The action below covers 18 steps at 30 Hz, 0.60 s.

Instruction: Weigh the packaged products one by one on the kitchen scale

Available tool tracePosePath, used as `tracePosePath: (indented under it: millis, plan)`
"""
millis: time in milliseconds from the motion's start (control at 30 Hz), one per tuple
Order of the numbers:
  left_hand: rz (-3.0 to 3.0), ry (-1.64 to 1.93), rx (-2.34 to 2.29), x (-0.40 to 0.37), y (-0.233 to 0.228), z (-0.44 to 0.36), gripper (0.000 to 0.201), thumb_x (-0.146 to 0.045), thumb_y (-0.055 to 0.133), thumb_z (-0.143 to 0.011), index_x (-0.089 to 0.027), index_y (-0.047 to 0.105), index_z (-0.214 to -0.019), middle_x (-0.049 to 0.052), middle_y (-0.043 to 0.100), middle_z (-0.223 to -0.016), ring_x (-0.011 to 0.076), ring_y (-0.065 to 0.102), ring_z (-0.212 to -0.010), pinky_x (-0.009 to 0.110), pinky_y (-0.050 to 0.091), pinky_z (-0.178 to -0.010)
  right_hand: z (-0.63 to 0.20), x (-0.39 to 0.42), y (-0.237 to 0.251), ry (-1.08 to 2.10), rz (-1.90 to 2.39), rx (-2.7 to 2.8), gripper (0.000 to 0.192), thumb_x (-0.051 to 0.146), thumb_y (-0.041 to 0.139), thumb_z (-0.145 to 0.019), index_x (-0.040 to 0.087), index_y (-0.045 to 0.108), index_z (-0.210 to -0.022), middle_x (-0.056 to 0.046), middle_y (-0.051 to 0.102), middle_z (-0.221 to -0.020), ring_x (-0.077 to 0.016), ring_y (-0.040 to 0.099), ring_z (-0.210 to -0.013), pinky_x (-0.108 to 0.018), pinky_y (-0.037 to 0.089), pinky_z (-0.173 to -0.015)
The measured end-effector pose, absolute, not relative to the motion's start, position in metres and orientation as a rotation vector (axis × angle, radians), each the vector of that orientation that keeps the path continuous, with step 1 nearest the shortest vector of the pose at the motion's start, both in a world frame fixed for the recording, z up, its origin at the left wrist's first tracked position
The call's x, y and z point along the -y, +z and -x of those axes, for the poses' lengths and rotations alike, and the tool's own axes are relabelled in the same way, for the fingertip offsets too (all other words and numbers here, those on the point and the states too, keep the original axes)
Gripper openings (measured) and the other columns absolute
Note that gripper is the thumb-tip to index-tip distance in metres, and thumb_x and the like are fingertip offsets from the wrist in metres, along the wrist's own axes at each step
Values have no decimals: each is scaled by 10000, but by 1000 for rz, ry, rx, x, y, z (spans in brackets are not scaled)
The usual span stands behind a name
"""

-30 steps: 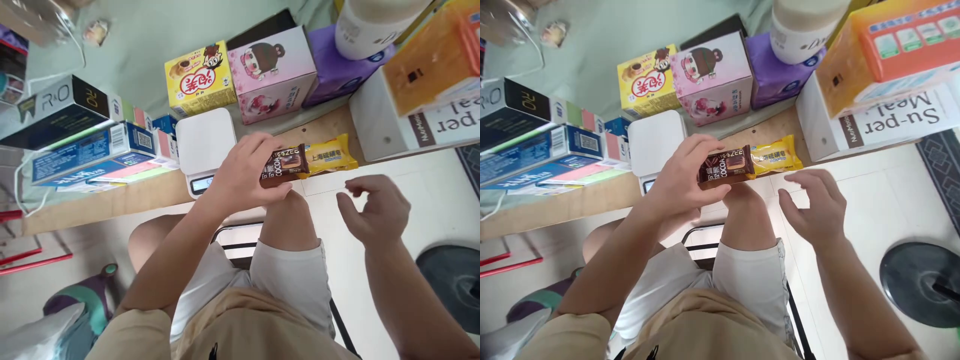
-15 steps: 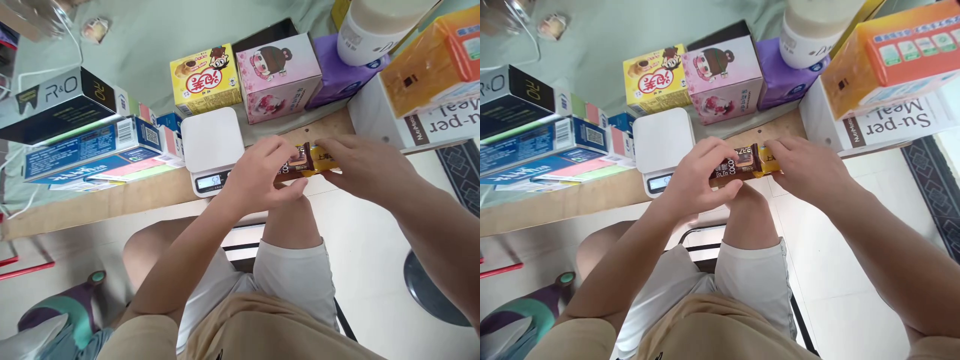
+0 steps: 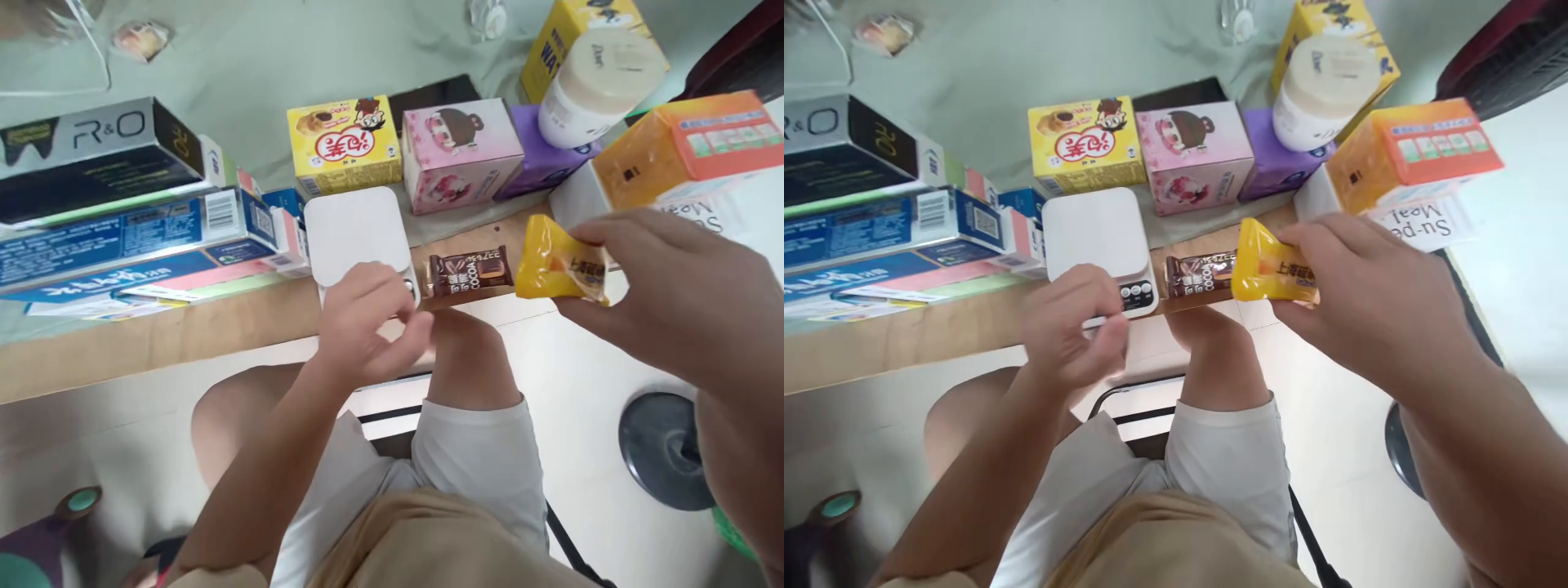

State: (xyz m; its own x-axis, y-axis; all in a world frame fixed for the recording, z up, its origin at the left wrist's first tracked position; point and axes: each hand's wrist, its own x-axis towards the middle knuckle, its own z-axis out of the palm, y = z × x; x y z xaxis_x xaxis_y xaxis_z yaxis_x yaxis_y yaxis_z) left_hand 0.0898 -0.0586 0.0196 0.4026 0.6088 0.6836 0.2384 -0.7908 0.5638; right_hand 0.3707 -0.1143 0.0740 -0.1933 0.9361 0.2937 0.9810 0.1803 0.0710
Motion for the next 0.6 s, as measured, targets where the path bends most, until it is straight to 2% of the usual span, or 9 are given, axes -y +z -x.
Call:
tracePosePath:
  millis: [67,133,200,267,367,533,567,600]
  plan:
    - [-2213,1452,-824,62,12,-64,303,-217,558,-924,-218,381,-678,-19,399,-558,134,381,-528,340,312,-529,-334,97,82,-274,1801,2300,477,408,608,-790,253,630,-1241,-83,740,-1204,-327,723,-1055,-373,486,-629]
    - [-2166,1492,-923,64,5,-42,347,-238,545,-952,-212,364,-657,-18,365,-541,128,348,-508,350,264,-522,-289,71,85,-90,1798,2393,500,394,690,-769,257,634,-1246,-78,717,-1264,-353,696,-1165,-419,575,-773]
    - [-2151,1494,-995,64,0,-23,372,-273,523,-988,-209,374,-653,-17,363,-544,122,345,-507,353,251,-527,-244,42,82,158,1872,2556,528,406,753,-744,251,636,-1235,-87,684,-1286,-380,681,-1182,-494,612,-848]
    - [-2139,1482,-1055,64,-5,-8,388,-290,518,-1002,-205,363,-657,-25,335,-556,114,310,-511,350,244,-537,-209,16,74,236,1860,2667,524,387,756,-766,241,624,-1251,-87,657,-1291,-388,661,-1220,-546,623,-901]
    - [-2141,1452,-1111,63,-10,7,406,-278,559,-978,-203,318,-660,-40,289,-564,108,242,-523,338,239,-542,-186,-9,62,261,1820,2773,495,388,759,-791,212,637,-1238,-99,650,-1287,-395,643,-1245,-567,636,-900]
    - [-2216,1502,-1000,60,-13,20,381,-230,530,-981,-202,340,-652,-43,356,-526,106,314,-502,319,268,-528,-212,14,65,122,1518,2551,629,562,768,-796,245,647,-1325,-104,692,-1305,-377,673,-1236,-576,621,-987]
    - [-2210,1520,-994,60,-12,22,383,-237,525,-987,-201,345,-650,-42,363,-522,106,327,-497,319,267,-523,-221,30,66,105,1473,2461,564,562,707,-863,264,645,-1337,-100,701,-1295,-347,694,-1208,-554,618,-1011]
    - [-2192,1527,-1002,60,-11,24,387,-251,519,-995,-201,349,-651,-39,370,-524,107,338,-496,321,266,-521,-229,50,66,95,1486,2303,482,549,638,-922,306,642,-1338,-88,705,-1264,-311,719,-1133,-518,636,-955]
